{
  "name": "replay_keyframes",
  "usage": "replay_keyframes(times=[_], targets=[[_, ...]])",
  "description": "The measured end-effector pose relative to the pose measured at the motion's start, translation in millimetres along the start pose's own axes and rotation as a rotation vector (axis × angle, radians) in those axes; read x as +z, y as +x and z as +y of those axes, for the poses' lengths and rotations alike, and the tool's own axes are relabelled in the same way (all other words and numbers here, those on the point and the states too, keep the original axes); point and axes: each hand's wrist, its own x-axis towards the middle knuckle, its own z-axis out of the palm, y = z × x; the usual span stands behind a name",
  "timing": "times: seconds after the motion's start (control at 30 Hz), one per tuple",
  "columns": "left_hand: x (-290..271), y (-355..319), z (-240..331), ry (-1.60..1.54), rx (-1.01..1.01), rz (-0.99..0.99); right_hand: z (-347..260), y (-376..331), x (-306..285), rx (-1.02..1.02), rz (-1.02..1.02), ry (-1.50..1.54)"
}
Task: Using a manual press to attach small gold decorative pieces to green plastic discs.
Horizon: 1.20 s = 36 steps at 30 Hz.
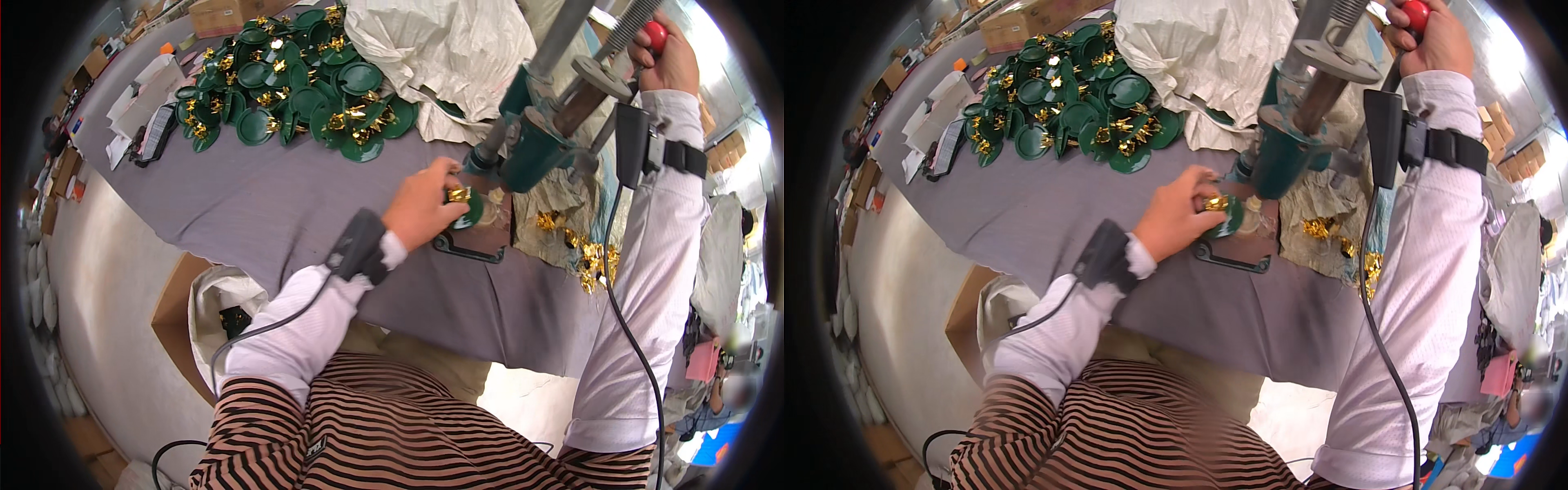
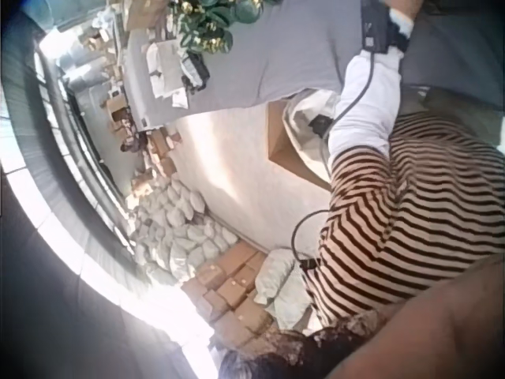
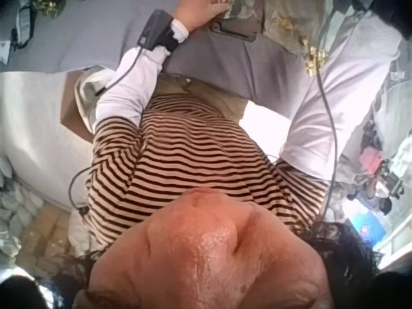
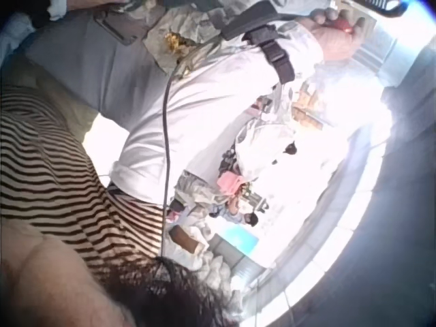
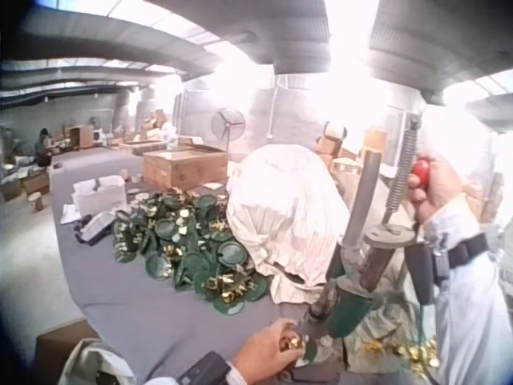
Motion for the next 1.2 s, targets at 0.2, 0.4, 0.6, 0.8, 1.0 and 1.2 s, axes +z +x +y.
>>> replay_keyframes(times=[0.2, 0.4, 0.6, 0.8, 1.0, 1.2], targets=[[-108, -51, -27, 0.299, -0.014, -0.205, 11, 2, -9, -0.151, -0.11, 0.021], [-135, 54, -38, 0.775, 0.387, 0.158, 9, 19, -48, -0.207, -0.12, -0.061], [-139, 97, -77, 1.195, -0.053, -0.096, 20, 19, -35, -0.12, -0.096, 0.075], [-133, 57, -30, 0.783, 0.285, 0.36, 19, 2, -7, -0.136, -0.094, 0.114], [5, -4, -6, 0.17, 0.134, 0.028, 16, 4, -13, -0.118, -0.123, 0.139], [46, 2, -3, 0.276, 0.091, 0.064, 16, 5, -17, -0.106, -0.141, 0.171]])
